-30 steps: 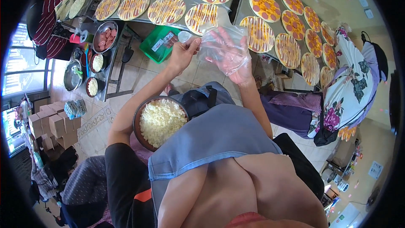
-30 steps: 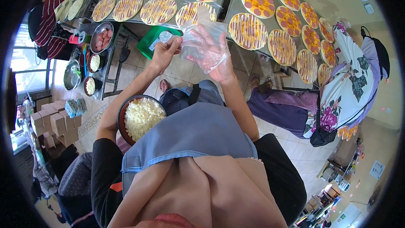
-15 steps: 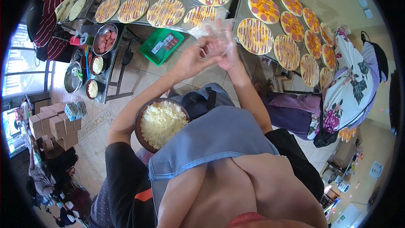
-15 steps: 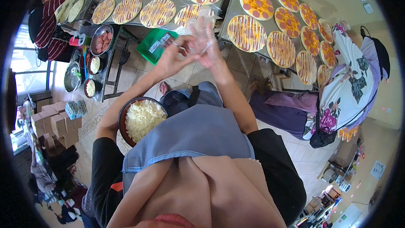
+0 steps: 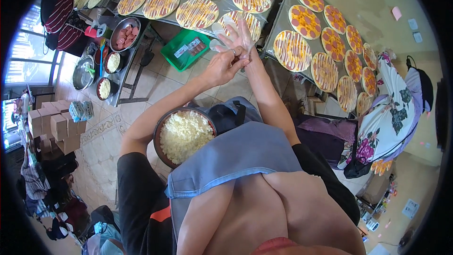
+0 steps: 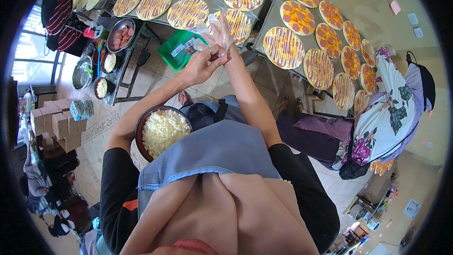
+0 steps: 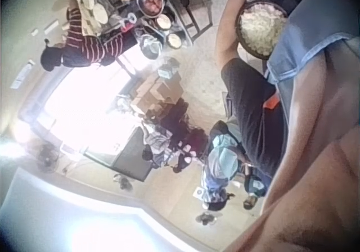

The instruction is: Sprinkling shredded cheese onto multiple pre-sauced pizza crusts on a prep table.

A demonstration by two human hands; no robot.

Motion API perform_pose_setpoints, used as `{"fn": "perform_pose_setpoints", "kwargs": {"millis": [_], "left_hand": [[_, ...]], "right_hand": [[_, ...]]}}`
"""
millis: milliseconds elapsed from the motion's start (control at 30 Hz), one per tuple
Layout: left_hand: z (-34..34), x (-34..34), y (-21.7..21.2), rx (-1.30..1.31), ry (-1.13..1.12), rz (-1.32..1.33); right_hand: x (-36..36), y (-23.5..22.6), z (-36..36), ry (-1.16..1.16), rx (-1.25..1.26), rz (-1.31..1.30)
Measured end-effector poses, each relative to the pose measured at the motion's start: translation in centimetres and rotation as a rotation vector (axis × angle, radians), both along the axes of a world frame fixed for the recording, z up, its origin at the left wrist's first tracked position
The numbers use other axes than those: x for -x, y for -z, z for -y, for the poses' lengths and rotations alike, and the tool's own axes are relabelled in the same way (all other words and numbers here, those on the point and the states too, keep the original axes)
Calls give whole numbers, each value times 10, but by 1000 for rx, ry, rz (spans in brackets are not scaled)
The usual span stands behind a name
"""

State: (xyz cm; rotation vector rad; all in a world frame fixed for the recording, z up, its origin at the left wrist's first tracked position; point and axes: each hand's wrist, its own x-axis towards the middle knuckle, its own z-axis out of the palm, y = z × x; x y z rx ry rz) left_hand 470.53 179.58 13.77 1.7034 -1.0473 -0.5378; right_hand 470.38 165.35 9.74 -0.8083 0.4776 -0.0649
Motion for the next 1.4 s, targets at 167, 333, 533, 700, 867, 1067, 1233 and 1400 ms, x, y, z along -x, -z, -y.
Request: {"fn": "perform_pose_setpoints", "kwargs": {"millis": [167,333,533,700,867,1067,1233,1400], "left_hand": [[-1,-3,2,31,-51,-30],[-2,-4,3,-8,-37,-48],[-6,-3,-6,48,-39,-38],[-5,-1,-4,22,14,35],[-13,-13,-8,65,-96,177],[-14,-45,-21,264,-480,227],[-10,-51,-35,274,-430,204],[-20,-70,-39,199,-463,51]], "right_hand": [[-20,5,4,-58,17,-70],[-19,-10,-6,43,57,-126],[-21,-31,-17,19,-29,-11],[-26,-6,-8,13,-5,-68],[5,-5,-2,-183,316,100],[82,-95,-39,-1009,830,74],[84,-132,-98,-1293,1139,96],[87,-96,-107,-1133,709,219]]}}
